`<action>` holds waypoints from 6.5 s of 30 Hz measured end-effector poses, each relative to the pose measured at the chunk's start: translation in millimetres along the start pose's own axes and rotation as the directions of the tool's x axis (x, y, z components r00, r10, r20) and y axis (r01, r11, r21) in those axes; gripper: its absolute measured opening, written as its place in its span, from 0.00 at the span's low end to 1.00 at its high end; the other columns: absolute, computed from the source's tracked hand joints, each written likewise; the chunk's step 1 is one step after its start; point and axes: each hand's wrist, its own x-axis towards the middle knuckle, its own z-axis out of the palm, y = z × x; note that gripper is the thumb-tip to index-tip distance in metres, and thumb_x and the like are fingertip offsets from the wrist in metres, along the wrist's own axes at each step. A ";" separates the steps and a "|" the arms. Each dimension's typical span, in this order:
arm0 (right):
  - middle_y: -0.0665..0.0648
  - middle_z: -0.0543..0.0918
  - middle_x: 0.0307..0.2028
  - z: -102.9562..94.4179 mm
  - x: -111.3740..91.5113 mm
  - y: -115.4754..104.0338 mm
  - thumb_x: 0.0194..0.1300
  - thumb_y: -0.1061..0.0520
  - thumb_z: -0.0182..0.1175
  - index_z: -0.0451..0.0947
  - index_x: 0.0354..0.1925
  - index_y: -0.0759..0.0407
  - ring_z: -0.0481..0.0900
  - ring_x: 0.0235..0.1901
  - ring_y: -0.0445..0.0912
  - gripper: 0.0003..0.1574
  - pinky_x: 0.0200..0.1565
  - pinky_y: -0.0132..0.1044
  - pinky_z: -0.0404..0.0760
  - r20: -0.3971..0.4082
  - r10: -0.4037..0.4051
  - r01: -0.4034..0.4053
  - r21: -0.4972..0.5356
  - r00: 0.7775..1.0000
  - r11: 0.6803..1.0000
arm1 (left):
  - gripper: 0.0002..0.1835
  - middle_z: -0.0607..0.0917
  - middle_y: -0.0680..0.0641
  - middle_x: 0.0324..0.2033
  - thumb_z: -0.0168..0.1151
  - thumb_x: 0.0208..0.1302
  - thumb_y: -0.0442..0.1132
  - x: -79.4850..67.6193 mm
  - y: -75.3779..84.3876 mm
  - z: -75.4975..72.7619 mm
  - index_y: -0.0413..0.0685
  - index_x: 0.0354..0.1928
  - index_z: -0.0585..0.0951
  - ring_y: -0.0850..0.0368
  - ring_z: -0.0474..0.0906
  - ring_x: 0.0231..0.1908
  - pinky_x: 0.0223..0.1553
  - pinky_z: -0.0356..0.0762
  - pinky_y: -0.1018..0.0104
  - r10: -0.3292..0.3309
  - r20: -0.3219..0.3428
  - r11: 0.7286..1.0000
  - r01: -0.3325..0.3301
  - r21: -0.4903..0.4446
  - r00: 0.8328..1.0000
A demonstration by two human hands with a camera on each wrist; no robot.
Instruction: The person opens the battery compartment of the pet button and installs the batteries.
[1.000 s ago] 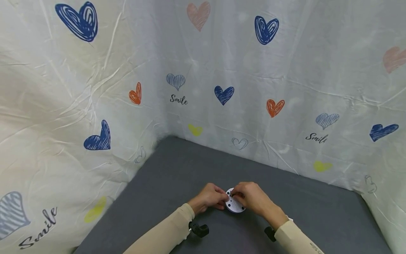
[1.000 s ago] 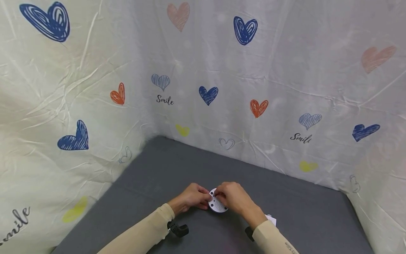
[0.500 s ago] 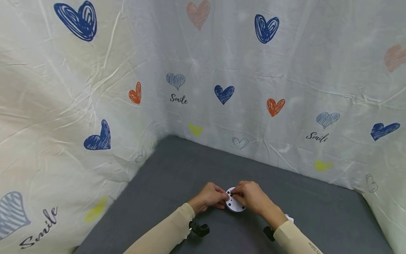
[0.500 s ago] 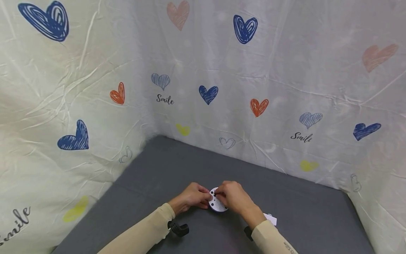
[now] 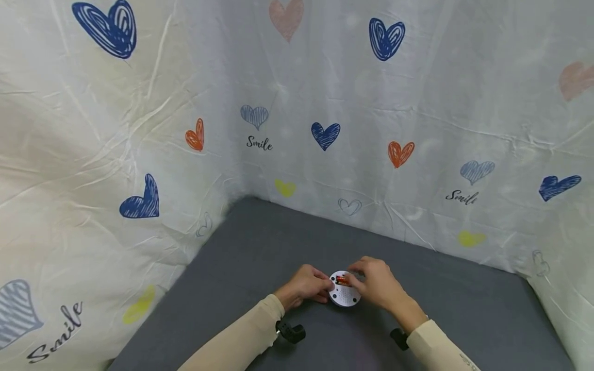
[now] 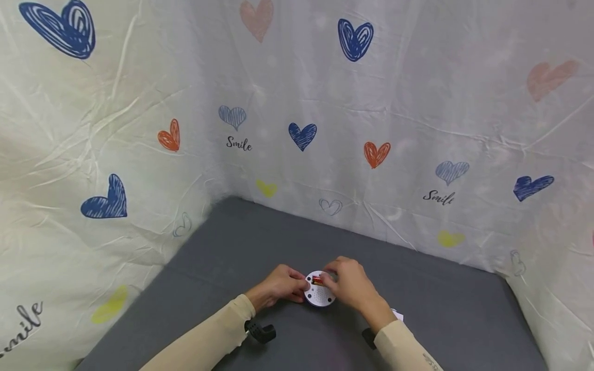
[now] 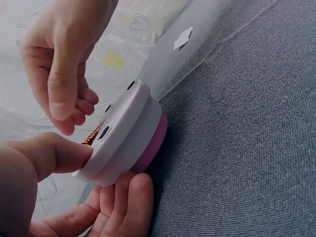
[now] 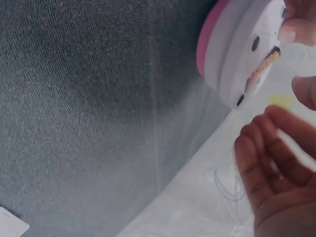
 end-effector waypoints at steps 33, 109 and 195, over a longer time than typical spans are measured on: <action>0.43 0.64 0.14 15.5 4.7 7.4 0.60 0.17 0.69 0.68 0.12 0.46 0.64 0.17 0.40 0.44 0.21 0.34 0.62 0.250 0.419 -0.461 0.142 0.873 0.876 | 0.08 0.92 0.42 0.32 0.71 0.66 0.28 -3.1 -0.4 -0.9 0.32 0.45 0.89 0.58 0.88 0.27 0.34 0.94 0.62 0.033 0.005 0.999 -0.033 0.003 0.999; 0.49 0.91 0.40 -57.3 -97.5 103.0 0.56 0.59 0.82 0.92 0.45 0.55 0.89 0.41 0.48 0.17 0.43 0.48 0.90 0.288 0.064 -0.020 -0.152 0.955 0.988 | 0.12 0.92 0.40 0.37 0.72 0.66 0.28 5.4 1.1 -1.5 0.28 0.49 0.88 0.57 0.89 0.30 0.37 0.95 0.61 -0.002 0.033 1.000 0.002 0.001 0.999; 0.53 0.91 0.37 -4.3 22.8 -20.4 0.62 0.62 0.81 0.93 0.43 0.57 0.89 0.36 0.48 0.10 0.34 0.39 0.89 0.215 -0.214 0.257 -0.197 0.953 0.946 | 0.08 0.91 0.42 0.33 0.73 0.65 0.29 -4.0 -2.2 -3.1 0.32 0.44 0.90 0.58 0.87 0.27 0.35 0.95 0.61 0.021 0.023 0.999 -0.021 -0.026 1.000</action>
